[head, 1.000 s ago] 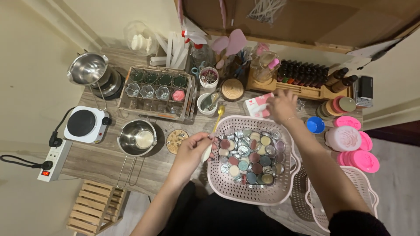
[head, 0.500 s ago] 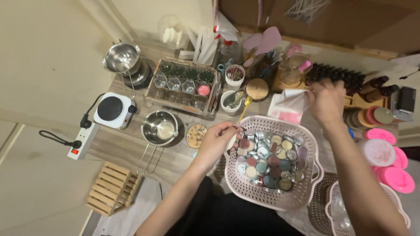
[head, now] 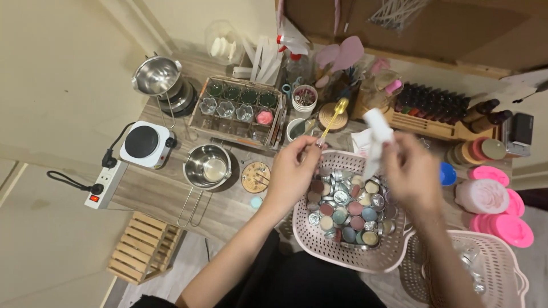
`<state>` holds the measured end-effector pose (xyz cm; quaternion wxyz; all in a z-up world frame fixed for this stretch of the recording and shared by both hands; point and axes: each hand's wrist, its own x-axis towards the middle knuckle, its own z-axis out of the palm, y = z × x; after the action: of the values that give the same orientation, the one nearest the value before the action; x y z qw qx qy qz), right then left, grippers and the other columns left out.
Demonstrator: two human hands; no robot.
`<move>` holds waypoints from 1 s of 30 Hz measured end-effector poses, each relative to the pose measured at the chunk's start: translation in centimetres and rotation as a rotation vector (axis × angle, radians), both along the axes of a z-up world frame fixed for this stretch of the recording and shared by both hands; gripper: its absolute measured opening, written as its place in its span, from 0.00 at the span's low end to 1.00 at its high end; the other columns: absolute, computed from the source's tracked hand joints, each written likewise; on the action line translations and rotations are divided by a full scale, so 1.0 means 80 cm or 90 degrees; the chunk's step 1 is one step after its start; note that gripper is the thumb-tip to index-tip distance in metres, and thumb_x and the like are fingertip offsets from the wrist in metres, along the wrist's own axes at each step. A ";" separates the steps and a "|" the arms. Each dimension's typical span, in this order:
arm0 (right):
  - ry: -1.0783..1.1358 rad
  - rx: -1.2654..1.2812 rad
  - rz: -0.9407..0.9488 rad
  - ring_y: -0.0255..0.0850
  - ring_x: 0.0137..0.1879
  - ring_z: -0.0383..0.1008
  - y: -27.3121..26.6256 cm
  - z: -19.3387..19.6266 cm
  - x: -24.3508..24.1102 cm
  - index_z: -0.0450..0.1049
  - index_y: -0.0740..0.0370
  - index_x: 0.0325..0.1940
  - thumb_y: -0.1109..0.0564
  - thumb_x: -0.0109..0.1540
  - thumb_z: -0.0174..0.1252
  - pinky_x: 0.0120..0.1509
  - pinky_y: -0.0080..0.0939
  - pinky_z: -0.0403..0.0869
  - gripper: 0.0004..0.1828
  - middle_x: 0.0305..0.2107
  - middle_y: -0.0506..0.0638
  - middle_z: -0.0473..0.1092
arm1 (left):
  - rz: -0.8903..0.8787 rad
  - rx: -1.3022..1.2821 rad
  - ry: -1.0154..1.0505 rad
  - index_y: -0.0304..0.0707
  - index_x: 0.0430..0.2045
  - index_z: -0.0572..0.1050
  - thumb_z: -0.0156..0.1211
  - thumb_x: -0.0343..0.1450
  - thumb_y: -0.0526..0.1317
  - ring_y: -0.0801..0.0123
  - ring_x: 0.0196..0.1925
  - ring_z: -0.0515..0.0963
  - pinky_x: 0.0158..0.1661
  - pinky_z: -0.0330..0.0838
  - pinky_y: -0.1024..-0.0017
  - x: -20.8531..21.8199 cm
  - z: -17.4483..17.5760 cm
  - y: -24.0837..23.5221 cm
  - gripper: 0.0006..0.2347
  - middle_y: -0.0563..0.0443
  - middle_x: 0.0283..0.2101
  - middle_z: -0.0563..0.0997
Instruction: The person sorts small round candle tins from a pink basket, placing mint-green tins in a row on the table and holding up other tins one at a time. They occasionally wipe tins or their hands with a tissue and use a spoon near a wax melting pot on a hot plate.
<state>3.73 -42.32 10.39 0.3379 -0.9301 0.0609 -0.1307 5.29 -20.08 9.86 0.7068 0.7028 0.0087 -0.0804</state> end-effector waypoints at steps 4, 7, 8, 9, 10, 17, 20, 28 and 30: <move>0.097 0.296 -0.024 0.37 0.23 0.65 0.063 0.030 -0.066 0.79 0.66 0.52 0.53 0.65 0.55 0.26 0.42 0.62 0.16 0.18 0.51 0.69 | 0.024 0.071 -0.113 0.34 0.40 0.79 0.55 0.74 0.39 0.79 0.27 0.79 0.30 0.71 0.79 0.005 0.019 -0.014 0.09 0.55 0.29 0.83; 0.096 0.395 -0.019 0.36 0.29 0.69 0.094 0.004 -0.116 0.81 0.65 0.48 0.56 0.65 0.56 0.32 0.37 0.67 0.13 0.24 0.51 0.72 | 0.046 0.079 -0.161 0.34 0.40 0.80 0.55 0.75 0.39 0.80 0.28 0.79 0.31 0.71 0.79 0.006 0.023 -0.018 0.08 0.55 0.29 0.82; 0.019 0.357 0.042 0.36 0.33 0.70 0.099 -0.017 -0.133 0.81 0.65 0.46 0.57 0.67 0.57 0.38 0.36 0.68 0.11 0.26 0.52 0.73 | 0.053 0.074 -0.167 0.34 0.40 0.80 0.56 0.75 0.39 0.80 0.29 0.78 0.30 0.70 0.80 0.006 0.025 -0.020 0.08 0.55 0.28 0.81; 0.018 0.355 0.037 0.36 0.33 0.70 0.109 -0.015 -0.133 0.81 0.65 0.46 0.57 0.67 0.57 0.38 0.36 0.68 0.11 0.26 0.52 0.73 | 0.048 0.072 -0.168 0.34 0.40 0.80 0.56 0.75 0.39 0.80 0.29 0.78 0.30 0.70 0.80 0.005 0.025 -0.022 0.08 0.55 0.28 0.81; -0.061 0.341 0.120 0.36 0.37 0.72 0.118 -0.014 -0.134 0.79 0.66 0.47 0.59 0.66 0.58 0.42 0.36 0.71 0.10 0.31 0.52 0.73 | 0.039 0.038 -0.135 0.33 0.40 0.80 0.56 0.75 0.38 0.81 0.28 0.77 0.29 0.70 0.80 0.005 0.024 -0.025 0.08 0.55 0.27 0.81; -0.101 0.258 0.271 0.41 0.41 0.78 0.129 -0.015 -0.134 0.78 0.67 0.52 0.67 0.59 0.62 0.44 0.37 0.75 0.16 0.38 0.53 0.74 | -0.013 -0.144 0.042 0.33 0.37 0.80 0.57 0.74 0.38 0.84 0.24 0.72 0.22 0.63 0.83 0.003 -0.019 -0.035 0.07 0.58 0.27 0.79; -0.128 0.297 0.319 0.42 0.41 0.78 0.131 -0.017 -0.130 0.78 0.65 0.50 0.70 0.59 0.61 0.46 0.38 0.76 0.16 0.36 0.52 0.74 | -0.040 -0.183 0.073 0.33 0.37 0.80 0.58 0.75 0.39 0.84 0.23 0.72 0.22 0.62 0.84 -0.012 -0.024 -0.024 0.08 0.58 0.26 0.77; -0.076 0.319 0.417 0.41 0.40 0.79 0.128 -0.001 -0.130 0.79 0.63 0.46 0.68 0.61 0.61 0.45 0.39 0.76 0.10 0.33 0.51 0.75 | -0.075 -0.278 0.162 0.33 0.36 0.78 0.58 0.75 0.40 0.81 0.23 0.74 0.23 0.65 0.82 -0.028 -0.063 -0.011 0.07 0.57 0.27 0.77; -0.052 0.323 0.434 0.41 0.39 0.78 0.121 -0.001 -0.130 0.79 0.63 0.46 0.68 0.61 0.61 0.45 0.38 0.75 0.09 0.33 0.51 0.75 | -0.073 -0.287 0.160 0.33 0.37 0.79 0.58 0.75 0.39 0.81 0.25 0.75 0.25 0.66 0.83 -0.027 -0.073 -0.011 0.07 0.57 0.28 0.77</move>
<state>-6.65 -32.61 10.29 0.5818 -0.7786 -0.2335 -0.0290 3.12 -20.97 3.99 0.8329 0.5116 0.0386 -0.2072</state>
